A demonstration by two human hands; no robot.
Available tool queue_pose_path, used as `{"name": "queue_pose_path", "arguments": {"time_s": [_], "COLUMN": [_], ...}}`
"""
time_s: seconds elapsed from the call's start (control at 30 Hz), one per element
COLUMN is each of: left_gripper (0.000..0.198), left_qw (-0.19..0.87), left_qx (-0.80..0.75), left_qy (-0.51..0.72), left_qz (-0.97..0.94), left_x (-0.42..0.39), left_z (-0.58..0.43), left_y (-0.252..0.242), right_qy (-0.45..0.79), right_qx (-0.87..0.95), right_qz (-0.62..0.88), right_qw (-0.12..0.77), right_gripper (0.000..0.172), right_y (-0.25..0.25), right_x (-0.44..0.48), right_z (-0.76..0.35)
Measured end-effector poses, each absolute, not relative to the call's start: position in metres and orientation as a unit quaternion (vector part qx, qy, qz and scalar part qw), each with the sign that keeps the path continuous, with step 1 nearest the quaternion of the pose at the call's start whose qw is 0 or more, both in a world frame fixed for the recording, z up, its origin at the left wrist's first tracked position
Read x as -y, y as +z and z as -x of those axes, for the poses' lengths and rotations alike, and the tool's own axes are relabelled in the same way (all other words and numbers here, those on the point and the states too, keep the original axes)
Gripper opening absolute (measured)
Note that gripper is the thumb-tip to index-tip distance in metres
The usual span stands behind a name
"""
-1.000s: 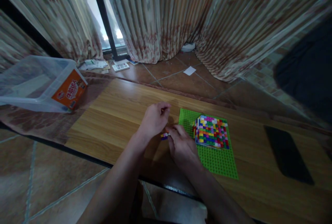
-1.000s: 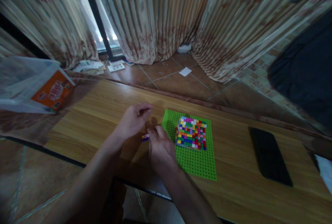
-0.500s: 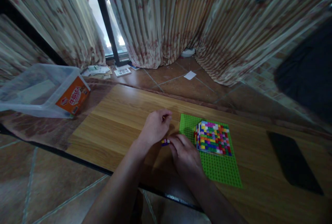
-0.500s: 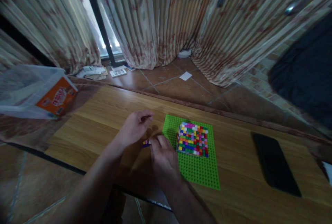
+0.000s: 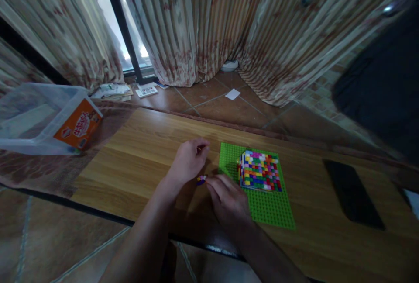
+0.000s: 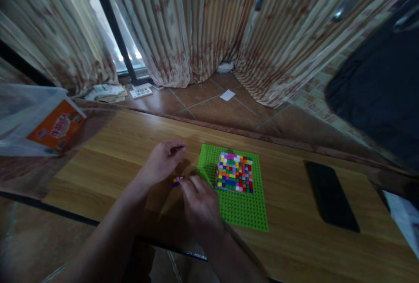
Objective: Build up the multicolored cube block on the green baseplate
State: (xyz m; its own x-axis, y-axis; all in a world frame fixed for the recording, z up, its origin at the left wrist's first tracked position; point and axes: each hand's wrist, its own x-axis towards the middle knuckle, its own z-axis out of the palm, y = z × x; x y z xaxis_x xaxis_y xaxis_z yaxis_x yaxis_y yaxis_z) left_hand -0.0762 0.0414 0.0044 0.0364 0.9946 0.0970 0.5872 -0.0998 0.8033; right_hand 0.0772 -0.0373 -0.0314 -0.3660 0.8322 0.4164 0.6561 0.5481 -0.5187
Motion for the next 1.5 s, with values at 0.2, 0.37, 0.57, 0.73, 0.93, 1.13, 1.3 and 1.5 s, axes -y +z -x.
{"name": "queue_pose_path", "arguments": {"time_s": [0.2, 0.37, 0.57, 0.73, 0.93, 1.13, 1.3, 1.5], "left_gripper": [0.028, 0.03, 0.03, 0.028, 0.027, 0.028, 0.029, 0.029], "left_qw": [0.293, 0.291, 0.288, 0.29, 0.283, 0.279, 0.267, 0.259], "left_qx": [-0.604, -0.606, -0.606, -0.598, -0.595, -0.602, -0.604, -0.604], "left_qy": [0.343, 0.322, 0.317, 0.319, 0.313, 0.305, 0.3, 0.29], "left_qz": [-0.657, -0.666, -0.671, -0.676, -0.684, -0.683, -0.689, -0.696], "left_x": [-0.044, -0.044, -0.047, -0.049, -0.048, -0.048, -0.047, -0.048], "left_z": [0.075, 0.074, 0.071, 0.066, 0.065, 0.065, 0.065, 0.066], "left_y": [0.002, 0.001, 0.0, 0.0, 0.0, 0.002, 0.001, 0.0], "right_qy": [0.104, 0.033, 0.08, 0.088, 0.057, 0.034, 0.023, 0.033], "right_qx": [0.75, 0.672, 0.649, 0.688, 0.693, 0.693, 0.683, 0.68], "right_qz": [0.452, 0.525, 0.574, 0.566, 0.585, 0.598, 0.614, 0.618], "right_qw": [0.471, 0.521, 0.493, 0.446, 0.418, 0.4, 0.396, 0.394], "right_gripper": [0.022, 0.01, 0.016, 0.02, 0.017, 0.02, 0.022, 0.021], "right_y": [0.013, 0.029, 0.018, 0.014, 0.012, 0.01, 0.01, 0.011], "right_x": [0.04, 0.023, 0.006, 0.006, 0.002, -0.002, -0.002, -0.001], "right_z": [-0.096, -0.141, -0.177, -0.176, -0.172, -0.171, -0.167, -0.165]}}
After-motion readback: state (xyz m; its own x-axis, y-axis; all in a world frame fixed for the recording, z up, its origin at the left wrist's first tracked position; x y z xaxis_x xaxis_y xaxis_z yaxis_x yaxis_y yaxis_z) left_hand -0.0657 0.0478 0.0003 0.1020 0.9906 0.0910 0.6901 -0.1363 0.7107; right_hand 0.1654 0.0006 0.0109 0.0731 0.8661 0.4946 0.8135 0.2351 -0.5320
